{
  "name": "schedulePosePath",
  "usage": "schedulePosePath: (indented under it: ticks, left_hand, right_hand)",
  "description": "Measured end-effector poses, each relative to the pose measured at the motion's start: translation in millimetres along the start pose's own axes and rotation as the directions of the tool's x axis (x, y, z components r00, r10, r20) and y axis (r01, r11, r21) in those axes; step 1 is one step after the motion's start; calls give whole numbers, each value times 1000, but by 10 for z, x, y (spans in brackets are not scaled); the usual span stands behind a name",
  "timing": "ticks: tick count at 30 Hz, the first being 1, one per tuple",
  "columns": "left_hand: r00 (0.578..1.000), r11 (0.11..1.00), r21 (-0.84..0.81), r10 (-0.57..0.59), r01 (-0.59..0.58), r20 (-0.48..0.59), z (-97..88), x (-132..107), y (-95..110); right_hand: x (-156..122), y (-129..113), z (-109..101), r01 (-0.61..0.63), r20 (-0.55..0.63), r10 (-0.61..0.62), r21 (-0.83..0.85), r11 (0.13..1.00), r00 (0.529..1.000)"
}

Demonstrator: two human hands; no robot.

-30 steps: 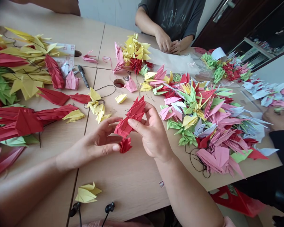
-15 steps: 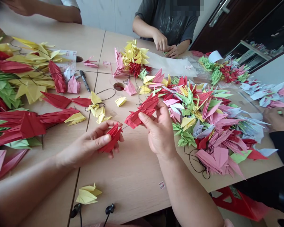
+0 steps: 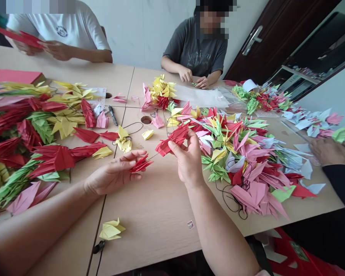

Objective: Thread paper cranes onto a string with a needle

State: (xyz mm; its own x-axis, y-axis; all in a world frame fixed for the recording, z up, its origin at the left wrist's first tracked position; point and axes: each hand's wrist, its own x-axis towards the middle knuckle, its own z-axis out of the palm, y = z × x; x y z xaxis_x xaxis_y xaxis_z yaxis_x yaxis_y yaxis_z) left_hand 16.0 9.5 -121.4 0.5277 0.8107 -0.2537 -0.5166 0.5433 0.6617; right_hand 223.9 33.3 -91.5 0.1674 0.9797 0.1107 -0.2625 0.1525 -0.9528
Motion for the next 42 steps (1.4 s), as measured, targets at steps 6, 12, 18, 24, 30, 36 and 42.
schedulePosePath:
  ticks: [6, 12, 18, 24, 30, 36, 42]
  left_hand:
    - [994, 994, 66, 91, -87, -57, -10, 34, -34]
    - [999, 995, 90, 41, -39, -23, -4, 1, -35]
    - [997, 997, 68, -52, 48, 63, -6, -53, -39]
    - [990, 991, 69, -117, 111, 83, -32, -35, -57]
    - [999, 1000, 28, 8, -7, -34, 54, -42, -59]
    - [995, 998, 59, 40, -35, -94, 93, -48, -35]
    - [994, 992, 109, 69, -60, -86, 94, -42, -24]
  right_hand:
    - [-11, 73, 5, 21, 17, -20, -36, 999, 1000]
    - [-110, 98, 51, 12, 108, -3, -81, 997, 994]
    - [-343, 91, 214, -55, 288, 88, -120, 991, 954]
    - [-452, 148, 222, 190, 463, -14, -335, 923, 886]
    - [-427, 72, 174, 104, 495, 14, -208, 973, 869]
    - [-336, 146, 151, -95, 452, 120, -77, 992, 884]
    - [-256, 212, 127, -130, 358, 138, -46, 990, 923]
